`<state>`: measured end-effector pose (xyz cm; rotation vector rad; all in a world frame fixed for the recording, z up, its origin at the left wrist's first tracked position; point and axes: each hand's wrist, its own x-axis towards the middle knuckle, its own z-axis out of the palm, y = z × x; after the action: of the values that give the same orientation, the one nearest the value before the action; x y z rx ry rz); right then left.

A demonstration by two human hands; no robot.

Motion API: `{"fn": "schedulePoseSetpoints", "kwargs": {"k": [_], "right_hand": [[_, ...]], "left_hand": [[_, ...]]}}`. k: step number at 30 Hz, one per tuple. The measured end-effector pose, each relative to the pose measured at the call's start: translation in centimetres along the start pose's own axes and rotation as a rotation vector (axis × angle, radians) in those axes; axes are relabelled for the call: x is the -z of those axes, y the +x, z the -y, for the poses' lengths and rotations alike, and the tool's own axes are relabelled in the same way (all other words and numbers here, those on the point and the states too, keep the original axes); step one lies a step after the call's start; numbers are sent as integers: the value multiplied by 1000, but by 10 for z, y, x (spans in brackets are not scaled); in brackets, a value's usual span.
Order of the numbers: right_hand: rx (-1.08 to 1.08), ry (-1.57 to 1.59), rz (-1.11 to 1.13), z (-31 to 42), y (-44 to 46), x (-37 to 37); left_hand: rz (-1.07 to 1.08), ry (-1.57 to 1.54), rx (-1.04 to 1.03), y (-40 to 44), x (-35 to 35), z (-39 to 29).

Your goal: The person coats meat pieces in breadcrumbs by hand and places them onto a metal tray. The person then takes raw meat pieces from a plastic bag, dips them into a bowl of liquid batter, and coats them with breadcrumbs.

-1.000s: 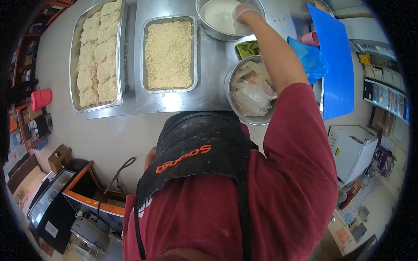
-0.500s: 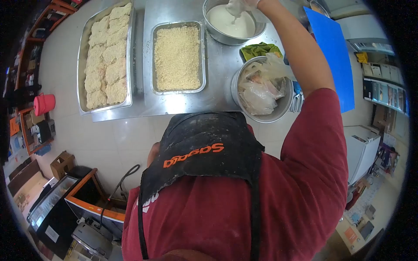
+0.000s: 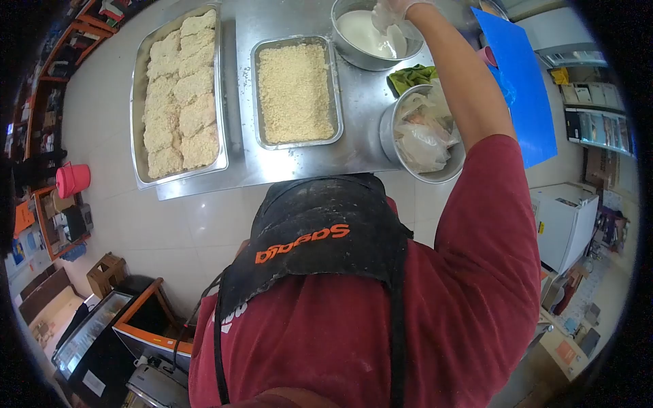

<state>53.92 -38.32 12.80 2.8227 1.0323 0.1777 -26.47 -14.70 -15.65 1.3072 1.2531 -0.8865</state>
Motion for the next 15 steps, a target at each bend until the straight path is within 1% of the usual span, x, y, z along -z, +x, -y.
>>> {"fn": "schedulePoseSetpoints", "kwargs": {"k": [3, 6, 9, 10, 12, 15], "right_hand": [[-104, -10, 34, 19, -9, 19], [-1, -140, 93, 8, -1, 5], [216, -410, 192, 7, 1, 16], [214, -319, 133, 23, -12, 42], [214, -136, 14, 75, -56, 124], [303, -150, 13, 94, -73, 164]], "left_hand": [[37, 6, -92, -8, 17, 15], [70, 6, -166, -11, 33, 24], [89, 0, -219, -4, 48, 28], [87, -9, -233, 1, 51, 31], [62, -41, -241, 17, 54, 38], [-21, -139, -225, 54, 51, 71]]}}
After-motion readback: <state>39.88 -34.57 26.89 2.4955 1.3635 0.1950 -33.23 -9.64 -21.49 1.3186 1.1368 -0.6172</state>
